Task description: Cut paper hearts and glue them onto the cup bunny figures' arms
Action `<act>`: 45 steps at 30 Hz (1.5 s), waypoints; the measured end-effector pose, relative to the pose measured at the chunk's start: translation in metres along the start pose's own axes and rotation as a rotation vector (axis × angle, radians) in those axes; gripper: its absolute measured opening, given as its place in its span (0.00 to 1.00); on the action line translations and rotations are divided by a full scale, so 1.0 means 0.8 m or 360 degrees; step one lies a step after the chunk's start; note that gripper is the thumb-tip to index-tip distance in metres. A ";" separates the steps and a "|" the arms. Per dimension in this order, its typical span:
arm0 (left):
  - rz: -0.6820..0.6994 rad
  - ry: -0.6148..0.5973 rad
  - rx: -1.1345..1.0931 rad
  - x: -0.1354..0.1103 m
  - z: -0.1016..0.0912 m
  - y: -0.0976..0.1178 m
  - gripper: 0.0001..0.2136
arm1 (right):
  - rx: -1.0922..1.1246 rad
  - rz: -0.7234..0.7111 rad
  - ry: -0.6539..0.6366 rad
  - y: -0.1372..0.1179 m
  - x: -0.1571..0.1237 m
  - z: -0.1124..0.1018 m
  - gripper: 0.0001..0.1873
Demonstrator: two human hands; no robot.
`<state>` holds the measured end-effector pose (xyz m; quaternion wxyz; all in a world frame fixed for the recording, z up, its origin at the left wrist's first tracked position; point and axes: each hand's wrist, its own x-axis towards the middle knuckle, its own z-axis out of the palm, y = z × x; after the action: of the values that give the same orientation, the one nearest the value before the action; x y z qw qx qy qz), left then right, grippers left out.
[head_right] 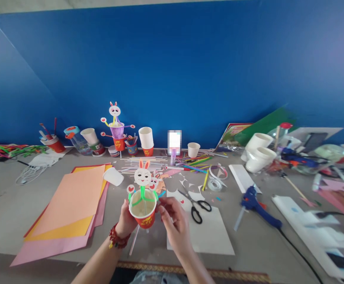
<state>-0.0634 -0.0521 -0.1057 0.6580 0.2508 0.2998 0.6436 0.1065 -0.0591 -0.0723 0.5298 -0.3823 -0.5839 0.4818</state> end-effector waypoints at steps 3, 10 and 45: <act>-0.0015 -0.0008 -0.0028 0.000 -0.001 -0.001 0.27 | -0.0053 -0.0056 0.0020 -0.003 -0.001 0.002 0.12; -0.0084 -0.0057 -0.0065 -0.001 -0.004 -0.001 0.29 | -0.0139 -0.0144 0.0024 -0.010 -0.003 0.006 0.09; -0.0009 -0.0141 -0.0045 -0.011 0.054 0.010 0.29 | -0.0544 0.0116 -0.0177 0.030 -0.046 0.020 0.09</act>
<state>-0.0378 -0.0583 -0.0694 0.6758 0.2690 0.2620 0.6342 0.0945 -0.0907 -0.1041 0.4062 -0.4606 -0.6714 0.4149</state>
